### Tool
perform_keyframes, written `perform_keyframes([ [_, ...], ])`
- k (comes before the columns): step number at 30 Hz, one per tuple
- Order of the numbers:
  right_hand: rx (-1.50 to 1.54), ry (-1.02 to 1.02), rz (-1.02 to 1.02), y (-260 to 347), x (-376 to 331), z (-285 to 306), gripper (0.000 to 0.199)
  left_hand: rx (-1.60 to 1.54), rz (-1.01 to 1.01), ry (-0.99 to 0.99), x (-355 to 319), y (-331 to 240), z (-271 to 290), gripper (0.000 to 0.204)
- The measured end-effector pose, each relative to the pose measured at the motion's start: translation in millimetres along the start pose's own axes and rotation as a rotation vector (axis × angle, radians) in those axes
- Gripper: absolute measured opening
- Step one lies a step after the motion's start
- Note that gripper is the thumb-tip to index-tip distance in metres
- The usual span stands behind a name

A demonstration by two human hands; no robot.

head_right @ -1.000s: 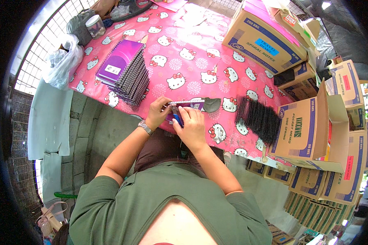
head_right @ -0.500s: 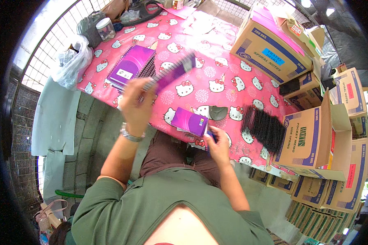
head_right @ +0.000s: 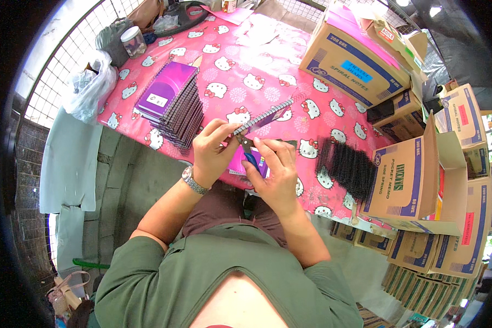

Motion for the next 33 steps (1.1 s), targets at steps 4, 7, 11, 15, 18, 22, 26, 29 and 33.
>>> perform_keyframes([
  [4, 0.033, 0.041, -0.012, -0.8, 0.1, -1.0, 0.042, 0.043, -0.073, -0.006, -1.5, 1.9, 3.4, 0.029],
  [7, 0.781, 0.307, -0.691, -12.4, -4.5, 6.5, 0.037, 0.079, -0.19, -0.02, 0.4, 2.7, 8.4, 0.03],
  [11, 0.932, 0.343, -0.825, -7.9, -7.0, 4.0, 0.036, 0.194, -0.386, -0.077, 16.0, 4.6, 26.8, 0.029],
  [15, 0.336, 0.146, -0.649, -50.3, -39.3, 5.6, 0.032, 0.124, 0.288, -0.413, 59.3, 9.2, 80.1, 0.02],
  [18, -0.143, 0.202, -0.629, -115.7, -96.2, 15.7, 0.032, 0.159, 0.362, -0.473, 93.5, 29.4, 128.3, 0.024],
  [22, -0.396, 0.392, -0.527, -146.0, -147.6, 21.0, 0.035, 0.769, 0.114, -0.297, 87.5, 83.2, 158.4, 0.026],
  [26, -0.384, 0.262, -0.436, -173.2, -125.3, 24.6, 0.028, 0.802, 0.205, -0.241, 81.3, 83.9, 158.7, 0.027],
  [29, -0.587, 0.09, -0.488, -219.0, -91.3, 33.2, 0.026, 0.721, 0.26, -0.271, 80.9, 90.5, 155.6, 0.027],
  [33, -0.902, 0.145, -0.457, -250.4, -85.0, 34.0, 0.03, 0.722, 0.223, -0.194, 87.2, 87.5, 147.8, 0.026],
])
Point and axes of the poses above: each hand's wrist, its own x-axis towards the middle knuckle, its own z-axis out of the back of the hand, y = z × x, the point moved 1 cm from there along x, towards the middle knuckle, and after that the axes turned 10 degrees about -y, right-handed, at the moved point
